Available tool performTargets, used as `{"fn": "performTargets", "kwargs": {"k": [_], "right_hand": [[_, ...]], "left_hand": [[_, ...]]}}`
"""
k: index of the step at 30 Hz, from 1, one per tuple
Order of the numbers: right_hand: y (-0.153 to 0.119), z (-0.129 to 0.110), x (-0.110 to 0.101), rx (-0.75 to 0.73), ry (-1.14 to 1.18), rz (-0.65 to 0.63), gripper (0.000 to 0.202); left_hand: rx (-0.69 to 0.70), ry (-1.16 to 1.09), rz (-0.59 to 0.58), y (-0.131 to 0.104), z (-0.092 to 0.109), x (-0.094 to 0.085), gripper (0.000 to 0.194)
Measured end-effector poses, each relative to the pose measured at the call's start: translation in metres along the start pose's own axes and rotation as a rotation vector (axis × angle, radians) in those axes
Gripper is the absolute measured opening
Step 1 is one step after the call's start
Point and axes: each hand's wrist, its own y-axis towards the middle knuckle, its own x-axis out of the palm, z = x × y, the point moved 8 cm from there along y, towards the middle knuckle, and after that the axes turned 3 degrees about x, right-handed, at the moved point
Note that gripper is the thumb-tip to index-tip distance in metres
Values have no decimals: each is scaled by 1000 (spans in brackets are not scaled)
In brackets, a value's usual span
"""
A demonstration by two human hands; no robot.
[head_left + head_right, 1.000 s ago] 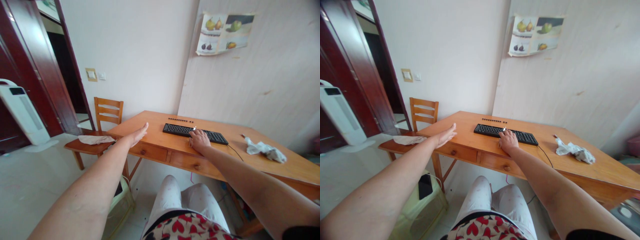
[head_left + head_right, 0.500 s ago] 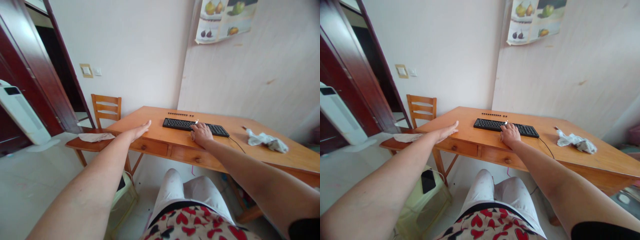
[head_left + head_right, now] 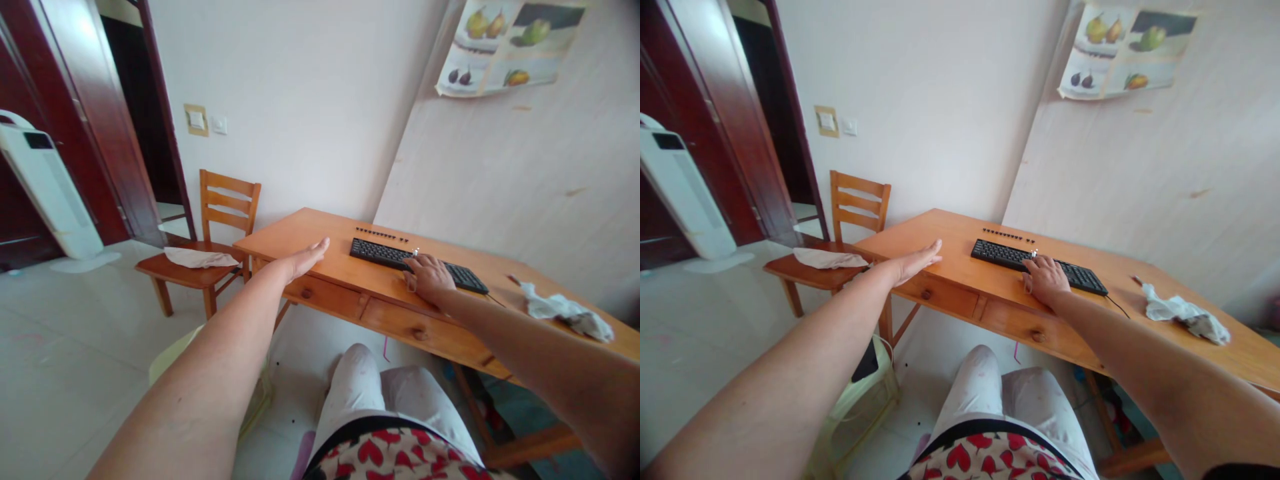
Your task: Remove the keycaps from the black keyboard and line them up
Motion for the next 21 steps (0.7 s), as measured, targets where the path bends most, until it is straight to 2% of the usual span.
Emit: {"fn": "performTargets", "kwargs": {"k": [5, 12, 17, 21], "right_hand": [[9, -9, 0, -20, 39, 33, 44], [26, -25, 3, -30, 144, 82, 47], [24, -20, 3, -13, 190, 120, 47], [24, -17, 5, -16, 188, 104, 48]], "left_hand": [[24, 34, -29, -5, 8, 2, 79], [-67, 157, -136, 0, 11, 1, 88], [-132, 284, -142, 6, 11, -1, 93], [-150, 343, -120, 14, 12, -4, 88]]}}
